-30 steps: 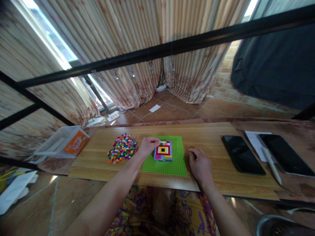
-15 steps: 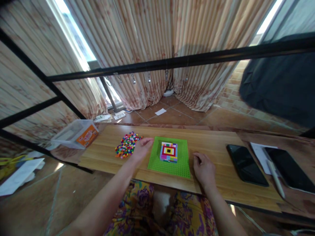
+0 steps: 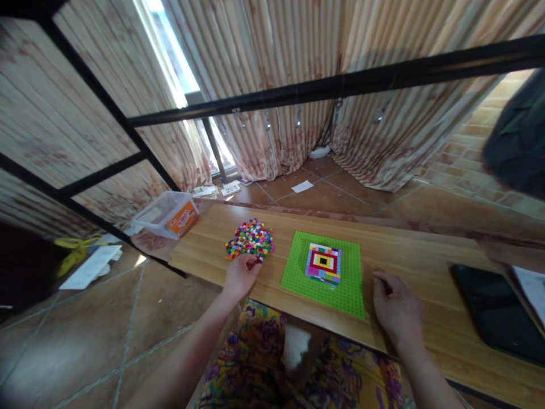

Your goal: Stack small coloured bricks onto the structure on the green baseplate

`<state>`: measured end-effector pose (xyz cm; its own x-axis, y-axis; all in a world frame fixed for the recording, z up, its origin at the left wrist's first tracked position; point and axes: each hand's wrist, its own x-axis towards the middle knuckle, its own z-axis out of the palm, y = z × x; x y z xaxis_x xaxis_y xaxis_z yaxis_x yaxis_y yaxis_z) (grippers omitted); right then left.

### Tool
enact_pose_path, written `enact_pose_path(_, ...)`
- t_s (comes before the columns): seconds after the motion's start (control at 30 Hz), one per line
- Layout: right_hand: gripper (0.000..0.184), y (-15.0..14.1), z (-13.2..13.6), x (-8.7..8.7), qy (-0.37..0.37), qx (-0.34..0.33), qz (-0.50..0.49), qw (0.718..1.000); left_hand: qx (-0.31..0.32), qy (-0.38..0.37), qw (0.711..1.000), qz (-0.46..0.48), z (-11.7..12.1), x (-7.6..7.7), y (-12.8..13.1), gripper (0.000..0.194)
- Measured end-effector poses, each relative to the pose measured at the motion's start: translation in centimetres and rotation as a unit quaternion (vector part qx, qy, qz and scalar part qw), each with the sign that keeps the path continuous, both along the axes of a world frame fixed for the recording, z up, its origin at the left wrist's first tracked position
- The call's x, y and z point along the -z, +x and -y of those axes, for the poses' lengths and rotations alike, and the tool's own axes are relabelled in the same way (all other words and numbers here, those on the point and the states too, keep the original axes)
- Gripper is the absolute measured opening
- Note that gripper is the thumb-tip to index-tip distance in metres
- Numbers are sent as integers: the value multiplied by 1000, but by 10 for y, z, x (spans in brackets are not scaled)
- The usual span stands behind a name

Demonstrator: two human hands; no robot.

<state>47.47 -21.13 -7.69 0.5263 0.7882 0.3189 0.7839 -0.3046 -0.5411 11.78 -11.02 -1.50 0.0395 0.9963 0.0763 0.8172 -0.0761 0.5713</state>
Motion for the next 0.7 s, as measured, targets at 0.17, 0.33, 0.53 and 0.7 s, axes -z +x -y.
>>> enact_pose_path(0.17, 38, -2, 1, -4, -2, 0, 3, 1000, -7, 20, 996, -82, 0, 1, 13, 13)
enact_pose_path(0.33, 37, -2, 1, -5, 9, -7, 10, 1000, -1, 21, 995, -94, 1, 0, 13, 11)
enact_pose_path(0.53, 36, -2, 1, -3, 13, -8, 19, 1000, 21, 13, 998, 53, 6, -1, 12, 16)
enact_pose_path(0.7, 35, -5, 0, -6, 25, -5, 0, 1000, 55, -12, 948, 314, 6, -7, 24, 16)
